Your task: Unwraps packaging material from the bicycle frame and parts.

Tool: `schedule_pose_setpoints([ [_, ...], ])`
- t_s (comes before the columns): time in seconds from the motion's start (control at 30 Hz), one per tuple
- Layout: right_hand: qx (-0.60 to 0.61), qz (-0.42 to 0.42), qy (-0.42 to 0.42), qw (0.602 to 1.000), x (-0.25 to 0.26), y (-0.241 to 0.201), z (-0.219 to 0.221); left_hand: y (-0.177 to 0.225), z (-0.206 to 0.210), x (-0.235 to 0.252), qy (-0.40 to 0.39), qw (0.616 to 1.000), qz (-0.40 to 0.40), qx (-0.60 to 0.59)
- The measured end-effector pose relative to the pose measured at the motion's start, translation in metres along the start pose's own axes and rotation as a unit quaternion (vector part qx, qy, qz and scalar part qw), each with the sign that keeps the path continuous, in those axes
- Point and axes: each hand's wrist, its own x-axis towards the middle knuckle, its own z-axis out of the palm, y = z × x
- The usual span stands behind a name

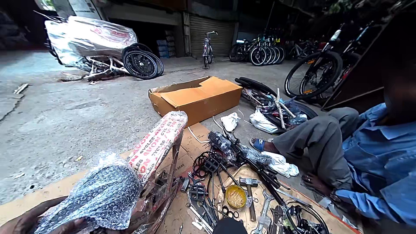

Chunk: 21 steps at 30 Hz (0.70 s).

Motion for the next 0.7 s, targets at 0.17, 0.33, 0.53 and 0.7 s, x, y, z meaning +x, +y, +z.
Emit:
schedule_pose_setpoints([
  [0.17, -0.11, -0.086, -0.016, 0.99, 0.011, 0.001, -0.02, -0.063, 0.005, 0.026, 0.031, 0.999, 0.038, -0.017],
  [0.33, -0.054, -0.047, -0.008, 0.997, 0.005, -0.004, -0.005, -0.083, 0.01, 0.035, 0.072, 0.997, 0.036, 0.017],
  [0.53, -0.039, 0.059, 0.017, 0.997, -0.002, -0.011, 0.001, -0.063, 0.012, 0.024, 0.075, 0.997, 0.013, 0.022],
  [0.7, -0.063, 0.062, 0.071, 0.994, -0.007, -0.005, 0.034, -0.072, 0.008, 0.023, 0.064, 0.998, 0.003, 0.012],
])
